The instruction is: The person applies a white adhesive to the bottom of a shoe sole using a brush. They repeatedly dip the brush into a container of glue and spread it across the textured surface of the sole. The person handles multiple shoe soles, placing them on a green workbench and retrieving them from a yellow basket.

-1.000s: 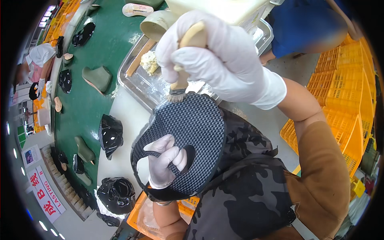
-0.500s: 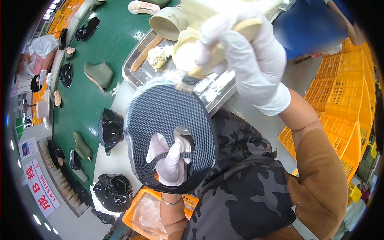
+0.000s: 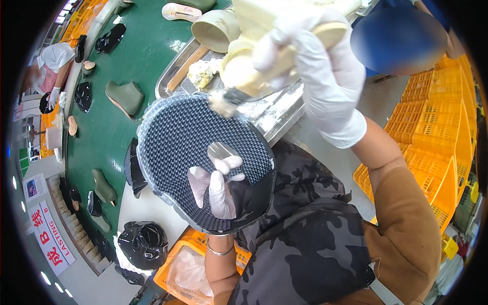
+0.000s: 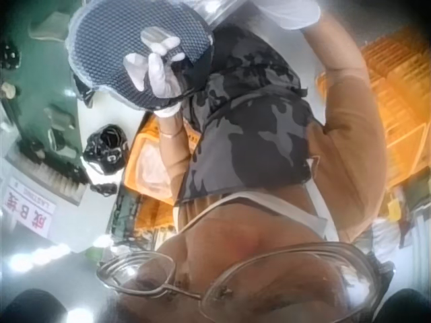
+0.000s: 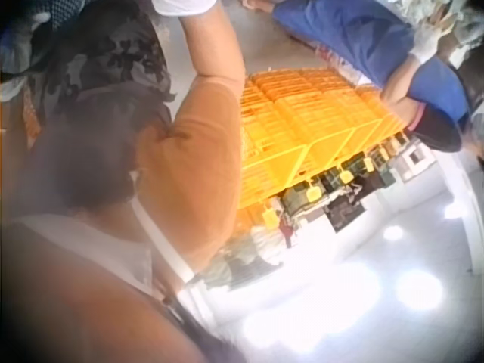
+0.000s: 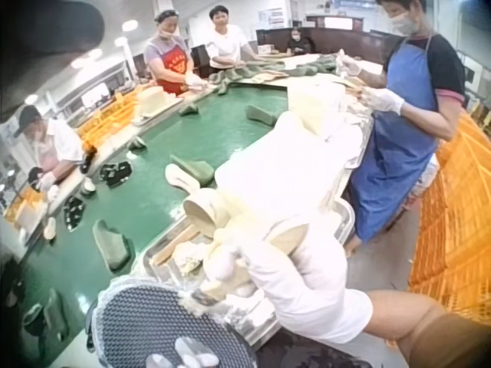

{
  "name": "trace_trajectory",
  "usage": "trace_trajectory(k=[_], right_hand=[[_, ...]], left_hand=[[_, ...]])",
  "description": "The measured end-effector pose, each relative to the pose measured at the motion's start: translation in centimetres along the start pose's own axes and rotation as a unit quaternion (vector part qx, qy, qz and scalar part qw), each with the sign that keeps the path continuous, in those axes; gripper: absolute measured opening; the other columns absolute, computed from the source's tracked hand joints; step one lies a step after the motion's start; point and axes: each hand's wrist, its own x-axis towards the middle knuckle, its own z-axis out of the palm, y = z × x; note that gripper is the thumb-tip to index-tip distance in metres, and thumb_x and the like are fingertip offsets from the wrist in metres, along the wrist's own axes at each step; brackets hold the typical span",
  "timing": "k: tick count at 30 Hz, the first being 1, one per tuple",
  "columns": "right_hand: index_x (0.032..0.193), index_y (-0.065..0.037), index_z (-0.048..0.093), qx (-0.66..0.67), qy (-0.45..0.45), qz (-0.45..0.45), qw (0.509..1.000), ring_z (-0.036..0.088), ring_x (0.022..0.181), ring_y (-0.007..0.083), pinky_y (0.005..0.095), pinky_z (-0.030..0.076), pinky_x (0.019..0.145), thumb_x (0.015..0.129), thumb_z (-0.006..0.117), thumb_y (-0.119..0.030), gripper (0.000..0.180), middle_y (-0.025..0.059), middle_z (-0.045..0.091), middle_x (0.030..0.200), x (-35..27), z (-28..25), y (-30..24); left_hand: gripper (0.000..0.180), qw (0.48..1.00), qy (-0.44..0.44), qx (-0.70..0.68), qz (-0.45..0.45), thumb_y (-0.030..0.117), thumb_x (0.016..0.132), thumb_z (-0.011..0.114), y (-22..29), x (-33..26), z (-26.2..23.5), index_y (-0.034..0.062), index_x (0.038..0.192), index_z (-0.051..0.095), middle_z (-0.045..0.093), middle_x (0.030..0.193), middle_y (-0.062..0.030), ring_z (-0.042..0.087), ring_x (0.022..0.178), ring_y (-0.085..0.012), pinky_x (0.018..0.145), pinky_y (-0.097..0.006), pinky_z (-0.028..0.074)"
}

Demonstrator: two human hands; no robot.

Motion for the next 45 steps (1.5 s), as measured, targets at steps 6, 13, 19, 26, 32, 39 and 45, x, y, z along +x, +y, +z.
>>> trace_trajectory(k=[6,13,19,26,32,39,45], right_hand=[[0.097,-0.004,0.047,0.005,-0.067,0.073,0.995,0.053,0.060,0.0052,0.0162,0.042,0.049,0.092,0.046,-0.014,0.011,0.0033,0.058,0.075,-0.7,-0.4,1.0],[0.099,-0.004,0.042,0.011,-0.061,-0.006,0.998,0.058,0.065,0.0081,0.0160,0.044,0.048,0.094,0.041,-0.011,0.009,0.0100,0.059,0.080,-0.8,-0.8,-0.8],[0.102,-0.002,0.044,-0.086,-0.140,0.037,0.986,0.058,0.069,0.0077,0.0163,0.045,0.051,0.092,0.043,-0.009,0.012,0.0071,0.058,0.083,-1.8,-1.5,-0.1],[0.106,-0.003,0.040,-0.010,-0.123,0.000,0.992,0.054,0.064,0.0081,0.0176,0.044,0.052,0.091,0.048,-0.010,0.019,0.0092,0.057,0.085,-1.8,-1.1,-1.1],[0.104,-0.004,0.041,-0.082,-0.189,0.046,0.977,0.055,0.068,0.0087,0.0183,0.045,0.052,0.090,0.051,-0.013,0.020,0.0105,0.057,0.086,-2.3,-1.7,-0.8],[0.104,-0.006,0.040,0.090,-0.069,0.187,0.976,0.055,0.053,0.0113,0.0174,0.044,0.043,0.090,0.050,-0.024,0.026,0.0131,0.058,0.077,-2.6,-1.3,-4.0],[0.101,-0.008,0.038,0.150,-0.091,0.263,0.949,0.055,0.055,0.0124,0.0182,0.045,0.046,0.087,0.055,-0.022,0.026,0.0143,0.057,0.079,-4.2,-1.6,-4.8]], left_hand=[[0.023,0.989,0.065,0.091,0.095,0.007,0.090,0.046,-0.4,0.3,0.5,0.0099,0.111,0.039,0.056,0.107,-0.0184,0.059,0.093,-0.0259,0.073,-0.033,0.053],[0.008,0.942,0.077,0.273,0.180,0.010,0.092,0.043,-1.0,0.6,1.3,0.0060,0.098,0.039,0.051,0.106,-0.0189,0.053,0.097,-0.0254,0.072,-0.033,0.050],[0.008,0.887,0.088,0.331,0.311,0.009,0.090,0.044,-3.9,1.8,-0.8,0.0044,0.095,0.043,0.052,0.107,-0.0178,0.053,0.097,-0.0222,0.079,-0.031,0.049],[0.015,0.800,0.104,0.437,0.397,0.011,0.088,0.044,-3.4,2.9,-0.1,-0.0006,0.097,0.043,0.054,0.101,-0.0168,0.055,0.090,-0.0231,0.077,-0.031,0.048],[0.021,0.745,0.114,0.497,0.430,0.013,0.087,0.044,-2.6,3.7,0.6,-0.0048,0.098,0.042,0.055,0.095,-0.0160,0.056,0.085,-0.0239,0.076,-0.032,0.047],[0.022,0.654,0.077,0.645,0.387,0.010,0.086,0.040,1.1,3.3,2.1,-0.0090,0.097,0.041,0.053,0.090,-0.0168,0.057,0.080,-0.0266,0.075,-0.034,0.047],[0.018,0.611,0.087,0.629,0.473,0.002,0.088,0.035,-0.7,3.5,-0.9,-0.0089,0.102,0.037,0.047,0.100,-0.0177,0.056,0.086,-0.0314,0.076,-0.038,0.049]])
